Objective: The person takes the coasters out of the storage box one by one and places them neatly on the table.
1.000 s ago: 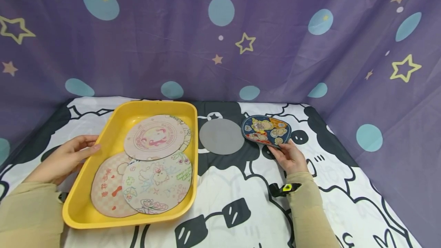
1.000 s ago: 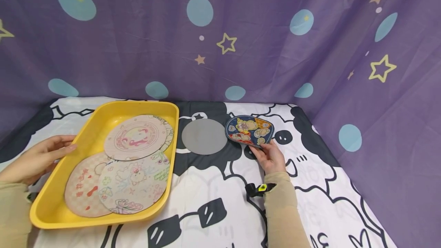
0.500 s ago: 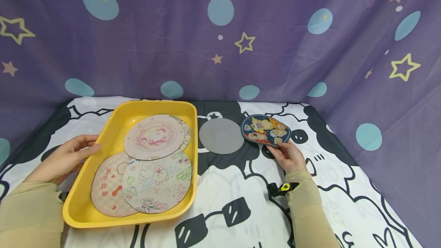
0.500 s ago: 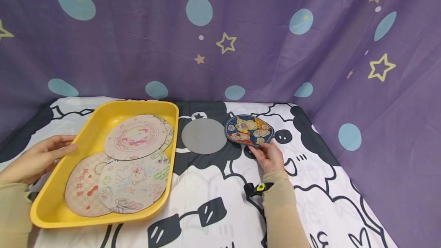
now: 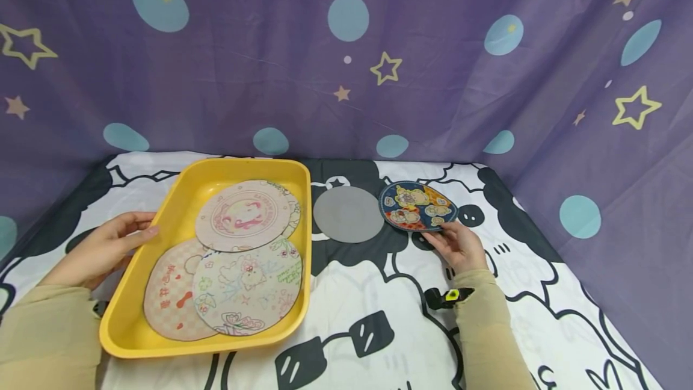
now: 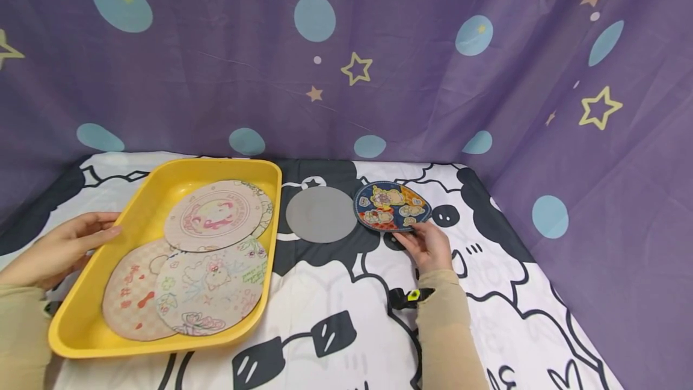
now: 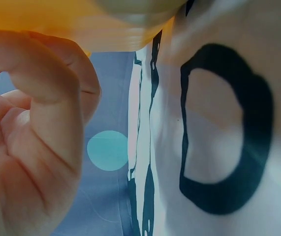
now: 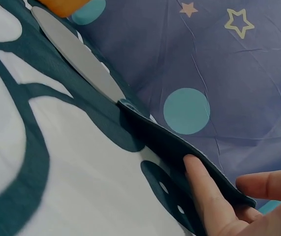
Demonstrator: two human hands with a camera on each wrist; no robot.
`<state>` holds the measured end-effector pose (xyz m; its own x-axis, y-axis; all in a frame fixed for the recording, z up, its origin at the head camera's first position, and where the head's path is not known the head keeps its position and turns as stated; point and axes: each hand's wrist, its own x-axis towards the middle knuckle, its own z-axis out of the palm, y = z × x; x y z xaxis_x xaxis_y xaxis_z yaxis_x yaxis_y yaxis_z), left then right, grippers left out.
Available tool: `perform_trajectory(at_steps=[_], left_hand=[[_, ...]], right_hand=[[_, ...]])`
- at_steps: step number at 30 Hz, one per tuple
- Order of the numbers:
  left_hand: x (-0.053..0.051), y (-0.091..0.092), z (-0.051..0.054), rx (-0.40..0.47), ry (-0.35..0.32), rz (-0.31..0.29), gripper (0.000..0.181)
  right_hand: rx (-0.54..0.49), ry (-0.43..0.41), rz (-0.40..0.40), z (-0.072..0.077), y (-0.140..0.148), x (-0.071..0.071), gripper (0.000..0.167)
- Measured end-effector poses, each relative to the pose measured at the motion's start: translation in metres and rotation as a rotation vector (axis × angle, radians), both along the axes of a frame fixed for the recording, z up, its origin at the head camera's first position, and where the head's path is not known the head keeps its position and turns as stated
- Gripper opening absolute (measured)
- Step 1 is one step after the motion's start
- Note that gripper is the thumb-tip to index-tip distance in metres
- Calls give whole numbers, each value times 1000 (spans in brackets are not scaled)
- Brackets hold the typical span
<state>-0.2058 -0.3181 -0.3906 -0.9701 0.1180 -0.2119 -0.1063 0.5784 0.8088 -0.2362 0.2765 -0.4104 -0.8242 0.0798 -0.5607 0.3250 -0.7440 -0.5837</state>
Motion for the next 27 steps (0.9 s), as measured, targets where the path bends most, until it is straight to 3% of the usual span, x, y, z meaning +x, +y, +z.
perform_trajectory(at_steps=[11,27], left_hand=[[0,0,0,5,4,-4,75],[0,0,0,7,4,-1,75]], right_hand=[[202,17,11,1,6,5,57],[346,34,48,5,12,7,54]])
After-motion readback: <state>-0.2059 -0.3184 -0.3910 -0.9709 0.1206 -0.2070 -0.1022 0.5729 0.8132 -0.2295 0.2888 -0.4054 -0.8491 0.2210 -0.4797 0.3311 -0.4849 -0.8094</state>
